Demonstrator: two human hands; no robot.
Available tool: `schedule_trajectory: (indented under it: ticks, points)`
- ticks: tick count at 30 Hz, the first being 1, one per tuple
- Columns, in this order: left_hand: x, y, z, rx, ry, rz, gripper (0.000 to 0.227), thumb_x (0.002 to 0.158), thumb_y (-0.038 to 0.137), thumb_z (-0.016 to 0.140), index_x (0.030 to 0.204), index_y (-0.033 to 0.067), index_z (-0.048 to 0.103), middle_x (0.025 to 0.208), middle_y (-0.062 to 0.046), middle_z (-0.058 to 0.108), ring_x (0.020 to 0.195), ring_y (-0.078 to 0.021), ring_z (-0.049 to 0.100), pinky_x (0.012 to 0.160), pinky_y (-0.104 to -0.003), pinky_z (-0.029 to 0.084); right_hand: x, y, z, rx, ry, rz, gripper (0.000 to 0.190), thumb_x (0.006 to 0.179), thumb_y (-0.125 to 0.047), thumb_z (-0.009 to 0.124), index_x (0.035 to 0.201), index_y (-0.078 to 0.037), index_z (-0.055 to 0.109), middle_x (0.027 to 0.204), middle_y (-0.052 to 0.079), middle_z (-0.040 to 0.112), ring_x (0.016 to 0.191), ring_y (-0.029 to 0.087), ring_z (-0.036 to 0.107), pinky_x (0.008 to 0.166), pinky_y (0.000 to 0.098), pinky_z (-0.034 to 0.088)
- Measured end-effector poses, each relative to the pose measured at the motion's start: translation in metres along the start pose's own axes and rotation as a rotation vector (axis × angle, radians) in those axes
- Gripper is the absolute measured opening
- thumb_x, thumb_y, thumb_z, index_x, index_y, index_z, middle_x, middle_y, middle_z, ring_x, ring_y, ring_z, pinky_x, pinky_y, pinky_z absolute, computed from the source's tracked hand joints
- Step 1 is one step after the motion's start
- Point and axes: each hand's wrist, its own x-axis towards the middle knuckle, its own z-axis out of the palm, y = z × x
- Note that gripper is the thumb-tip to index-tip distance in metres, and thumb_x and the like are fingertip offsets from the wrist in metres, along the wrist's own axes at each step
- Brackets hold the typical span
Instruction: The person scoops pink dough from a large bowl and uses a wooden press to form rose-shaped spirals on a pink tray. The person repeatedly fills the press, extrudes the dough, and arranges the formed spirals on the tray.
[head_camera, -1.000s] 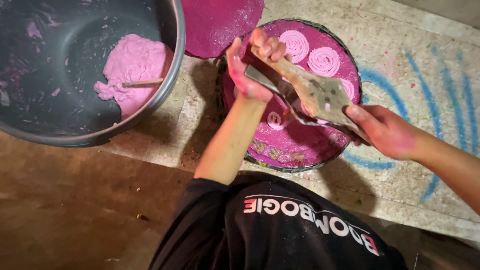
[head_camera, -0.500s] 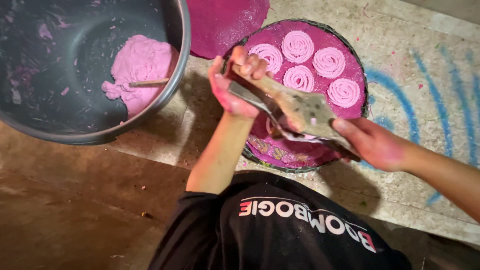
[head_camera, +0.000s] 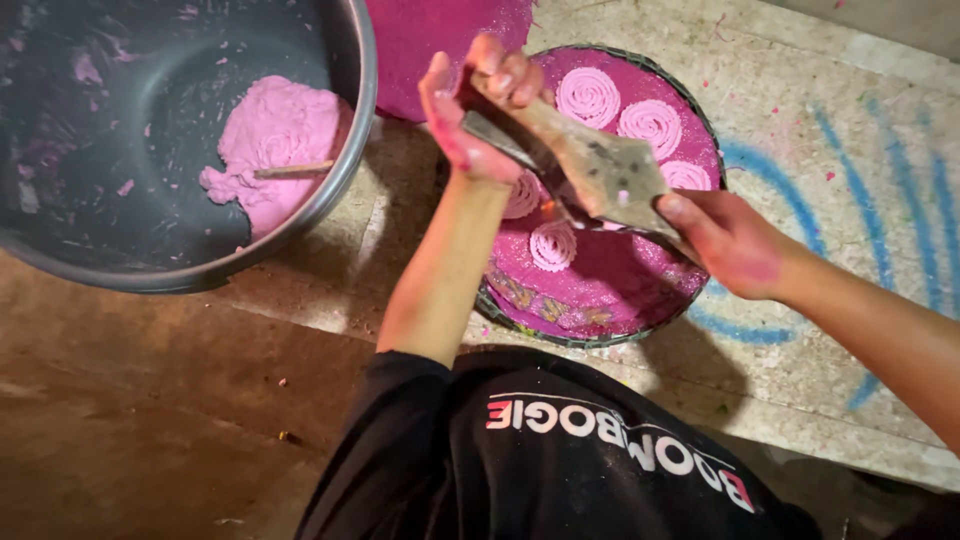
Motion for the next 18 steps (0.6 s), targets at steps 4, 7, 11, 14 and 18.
schedule_trajectory:
  ticks: [4, 7, 11, 14, 18]
  points:
    - [-0.018, 0.039, 0.014, 0.051, 0.09, 0.003, 0.042, 0.103, 0.054, 0.043, 0.1, 0.0129, 0.054, 0.09, -0.001, 0.059, 0.09, -0.0174, 0.059, 0.087, -0.038, 0.057, 0.01, -0.016, 0.019, -0.047, -0.092, -0.052, 0.063, 0.105, -0.051, 0.037, 0.106, 0.002, 0.072, 0.065, 0.007, 0.058, 0.062, 0.016, 0.052, 0.057, 0.0358, 0.044]
    - [-0.036, 0.053, 0.026, 0.033, 0.146, 0.008, 0.042, 0.102, 0.052, 0.044, 0.098, 0.0124, 0.055, 0.088, -0.001, 0.061, 0.089, -0.018, 0.059, 0.085, -0.038, 0.057, 0.004, -0.021, 0.03, -0.004, -0.145, -0.094, 0.062, 0.102, -0.053, 0.038, 0.106, -0.002, 0.073, 0.066, 0.005, 0.06, 0.062, 0.014, 0.052, 0.056, 0.0347, 0.045]
    - [-0.055, 0.038, 0.034, -0.021, 0.12, 0.034, 0.041, 0.105, 0.052, 0.045, 0.099, 0.0126, 0.056, 0.088, -0.002, 0.06, 0.088, -0.0173, 0.059, 0.081, -0.036, 0.057, -0.019, -0.011, 0.029, 0.053, -0.243, 0.03, 0.068, 0.098, -0.056, 0.035, 0.089, -0.003, 0.076, 0.061, 0.008, 0.065, 0.055, 0.017, 0.058, 0.053, 0.0357, 0.047]
    - [-0.063, 0.011, 0.036, -0.11, 0.175, 0.031, 0.04, 0.104, 0.052, 0.049, 0.099, 0.0135, 0.056, 0.088, -0.002, 0.059, 0.088, -0.0175, 0.059, 0.079, -0.035, 0.054, -0.034, 0.003, 0.02, 0.125, -0.26, 0.16, 0.078, 0.103, -0.062, 0.035, 0.081, 0.002, 0.072, 0.06, 0.01, 0.066, 0.054, 0.019, 0.061, 0.052, 0.0367, 0.05]
    - [-0.062, -0.026, 0.029, -0.118, 0.355, -0.024, 0.039, 0.1, 0.054, 0.053, 0.096, 0.0153, 0.055, 0.085, 0.001, 0.058, 0.087, -0.0175, 0.056, 0.085, -0.037, 0.049, -0.046, 0.023, -0.003, 0.02, -0.136, 0.29, 0.074, 0.103, -0.062, 0.035, 0.084, 0.0, 0.07, 0.065, 0.012, 0.069, 0.057, 0.021, 0.063, 0.055, 0.0381, 0.052]
